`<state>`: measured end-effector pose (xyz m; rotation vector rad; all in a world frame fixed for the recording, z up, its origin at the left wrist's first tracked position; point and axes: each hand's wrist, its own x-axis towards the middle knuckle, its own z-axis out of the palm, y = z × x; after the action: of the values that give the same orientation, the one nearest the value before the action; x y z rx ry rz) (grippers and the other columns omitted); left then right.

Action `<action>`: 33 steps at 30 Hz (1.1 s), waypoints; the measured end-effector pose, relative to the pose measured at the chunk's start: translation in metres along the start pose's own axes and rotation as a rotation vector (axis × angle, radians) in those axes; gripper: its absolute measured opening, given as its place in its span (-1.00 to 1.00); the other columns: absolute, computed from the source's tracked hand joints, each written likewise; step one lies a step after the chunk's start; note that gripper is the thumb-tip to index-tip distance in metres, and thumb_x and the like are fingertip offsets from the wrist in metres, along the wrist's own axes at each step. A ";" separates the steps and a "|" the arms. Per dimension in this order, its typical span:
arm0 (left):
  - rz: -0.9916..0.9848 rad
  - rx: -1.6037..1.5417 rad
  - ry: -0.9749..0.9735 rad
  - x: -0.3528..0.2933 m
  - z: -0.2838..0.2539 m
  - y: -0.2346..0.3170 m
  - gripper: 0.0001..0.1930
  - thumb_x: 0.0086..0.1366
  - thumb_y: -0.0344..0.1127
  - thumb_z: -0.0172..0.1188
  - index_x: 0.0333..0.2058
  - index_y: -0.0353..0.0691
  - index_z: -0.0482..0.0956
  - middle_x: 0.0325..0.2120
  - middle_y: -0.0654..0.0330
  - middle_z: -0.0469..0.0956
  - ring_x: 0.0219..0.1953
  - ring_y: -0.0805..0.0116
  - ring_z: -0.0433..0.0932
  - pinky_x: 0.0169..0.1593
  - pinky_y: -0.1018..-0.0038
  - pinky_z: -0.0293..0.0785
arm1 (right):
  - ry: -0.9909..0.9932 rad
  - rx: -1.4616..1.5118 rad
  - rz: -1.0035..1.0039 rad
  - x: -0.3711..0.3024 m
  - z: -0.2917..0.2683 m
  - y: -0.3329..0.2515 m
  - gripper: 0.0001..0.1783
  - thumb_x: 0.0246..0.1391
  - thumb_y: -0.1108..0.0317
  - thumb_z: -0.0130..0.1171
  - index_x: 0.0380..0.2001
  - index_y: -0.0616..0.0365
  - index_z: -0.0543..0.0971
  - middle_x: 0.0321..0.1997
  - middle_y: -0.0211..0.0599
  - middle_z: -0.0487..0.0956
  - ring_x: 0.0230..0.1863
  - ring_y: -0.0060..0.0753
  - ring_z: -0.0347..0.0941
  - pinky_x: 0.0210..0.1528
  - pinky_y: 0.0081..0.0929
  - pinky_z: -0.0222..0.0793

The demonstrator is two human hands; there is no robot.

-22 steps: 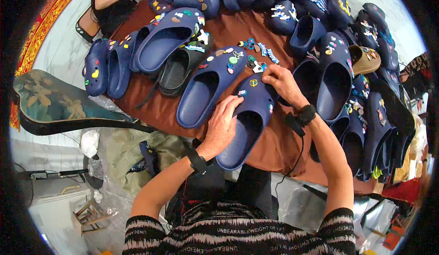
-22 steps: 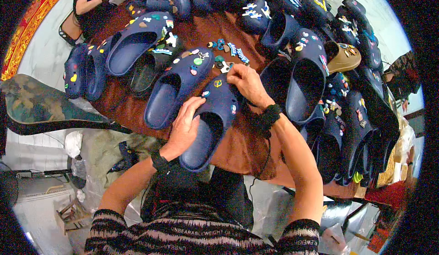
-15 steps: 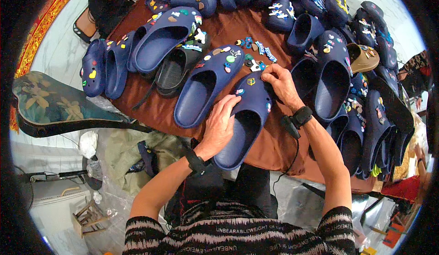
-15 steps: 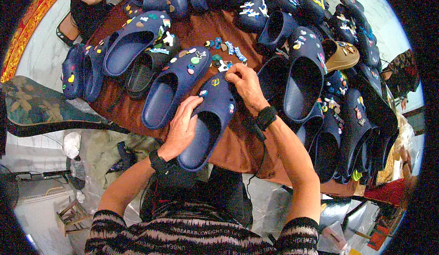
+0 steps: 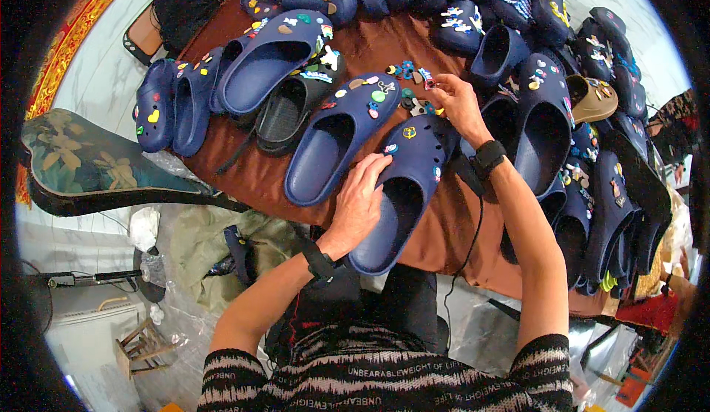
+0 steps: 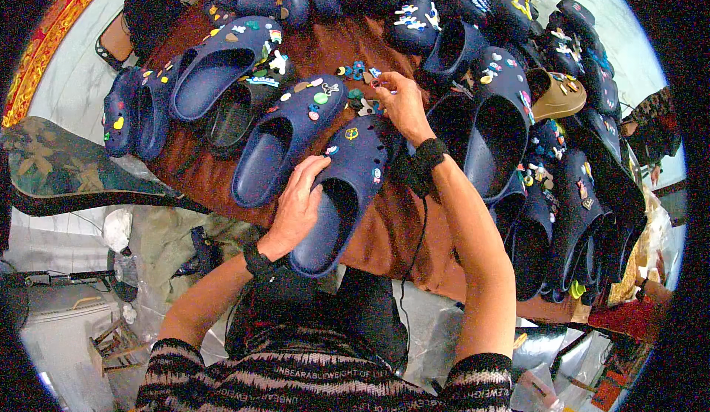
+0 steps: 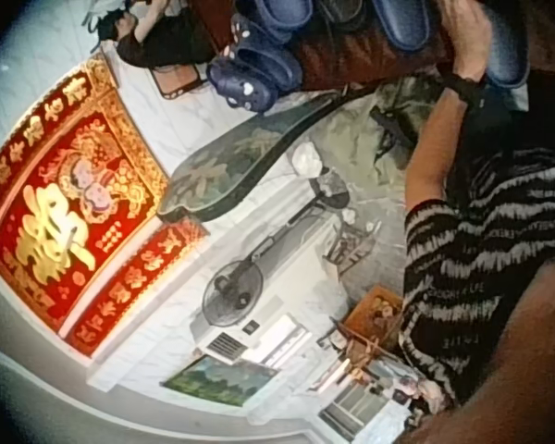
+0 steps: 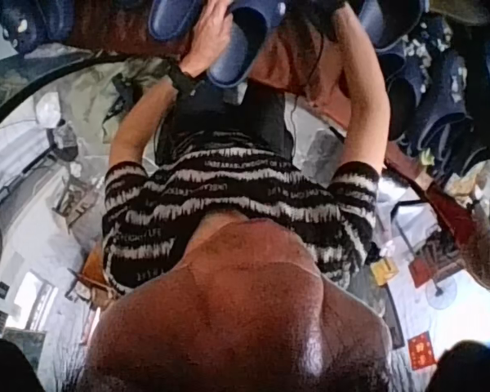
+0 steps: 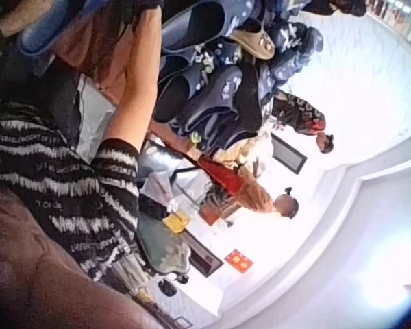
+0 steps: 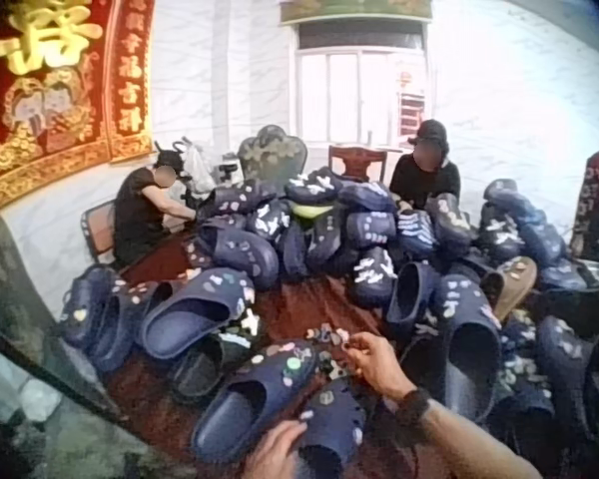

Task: Manually attaching decorative charms and jigsaw pieces to the upper of foam clogs.

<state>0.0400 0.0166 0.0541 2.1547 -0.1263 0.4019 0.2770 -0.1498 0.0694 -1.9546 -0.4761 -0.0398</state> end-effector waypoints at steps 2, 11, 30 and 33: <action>-0.009 0.006 0.002 0.000 -0.002 0.000 -0.49 0.25 -0.63 0.03 0.20 -0.25 0.36 0.19 -0.05 0.35 0.28 -0.06 0.33 0.35 0.23 0.24 | 0.001 -0.029 -0.018 -0.001 -0.003 -0.004 -0.78 0.20 0.37 0.19 -0.16 0.28 0.62 -0.42 -0.25 0.67 -0.44 -0.48 0.57 -0.44 -0.46 0.47; -0.015 -0.015 0.013 -0.001 -0.002 -0.003 -0.47 0.23 -0.64 0.02 0.20 -0.26 0.37 0.19 -0.05 0.35 0.29 -0.06 0.31 0.35 0.21 0.23 | -0.106 -0.011 0.218 0.005 -0.028 0.027 -0.85 0.22 0.42 0.16 -0.27 0.32 0.59 -0.54 -0.35 0.56 -0.57 -0.57 0.46 -0.51 -0.53 0.40; -0.021 -0.005 0.009 -0.001 -0.004 0.000 -0.46 0.23 -0.62 0.05 0.21 -0.22 0.34 0.19 -0.05 0.34 0.26 -0.08 0.33 0.34 0.20 0.25 | -0.285 -0.774 0.077 0.054 -0.008 0.028 -0.66 -0.06 0.23 0.36 -0.21 0.15 0.66 -0.23 0.02 0.67 -0.11 0.08 0.61 -0.05 -0.10 0.49; -0.006 -0.008 0.012 0.000 -0.001 0.000 -0.47 0.23 -0.63 0.05 0.21 -0.23 0.35 0.19 -0.05 0.34 0.26 -0.08 0.33 0.34 0.20 0.25 | -0.257 -0.768 0.048 0.052 -0.013 0.028 -0.62 -0.04 0.22 0.39 -0.12 0.09 0.66 -0.16 -0.03 0.68 -0.08 0.01 0.63 -0.03 -0.11 0.51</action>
<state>0.0393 0.0177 0.0548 2.1438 -0.1144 0.4096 0.3373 -0.1543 0.0633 -2.7442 -0.6427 0.0714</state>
